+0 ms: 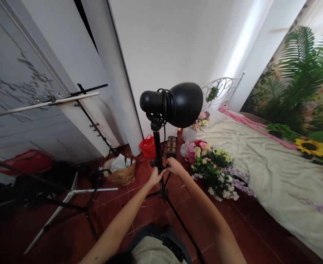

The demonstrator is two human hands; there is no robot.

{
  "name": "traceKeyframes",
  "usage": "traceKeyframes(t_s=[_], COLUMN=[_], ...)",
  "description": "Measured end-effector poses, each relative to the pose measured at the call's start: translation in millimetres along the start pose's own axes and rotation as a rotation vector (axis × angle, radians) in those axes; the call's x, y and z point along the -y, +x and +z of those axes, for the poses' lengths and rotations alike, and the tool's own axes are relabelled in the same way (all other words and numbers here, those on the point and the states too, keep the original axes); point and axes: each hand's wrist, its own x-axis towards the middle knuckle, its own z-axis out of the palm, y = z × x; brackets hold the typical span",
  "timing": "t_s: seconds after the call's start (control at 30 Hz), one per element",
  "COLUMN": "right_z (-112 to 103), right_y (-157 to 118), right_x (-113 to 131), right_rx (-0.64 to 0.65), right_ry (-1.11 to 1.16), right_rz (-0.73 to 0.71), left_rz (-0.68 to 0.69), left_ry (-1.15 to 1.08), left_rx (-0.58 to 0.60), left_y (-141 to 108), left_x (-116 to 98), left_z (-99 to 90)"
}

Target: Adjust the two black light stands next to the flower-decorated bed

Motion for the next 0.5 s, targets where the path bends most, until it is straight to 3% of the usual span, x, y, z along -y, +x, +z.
traceKeyframes(t_s=[0.2, 0.37, 0.5], right_z=[22.4, 52.0, 51.0], right_y=[-19.0, -50.3, -57.3], right_x=[-5.9, -17.8, -7.7], right_rx=[-0.077, -0.110, -0.269], right_ry=[-0.038, -0.067, -0.037], right_rz=[-0.020, 0.117, 0.171], left_rz=[-0.033, -0.052, -0.061], left_ry=[-0.121, -0.141, -0.156], left_rx=[-0.005, -0.003, -0.002], left_y=[2.5, 2.6, 2.1], left_x=[-1.8, -3.8, -4.0], left_z=[2.0, 1.1, 0.9])
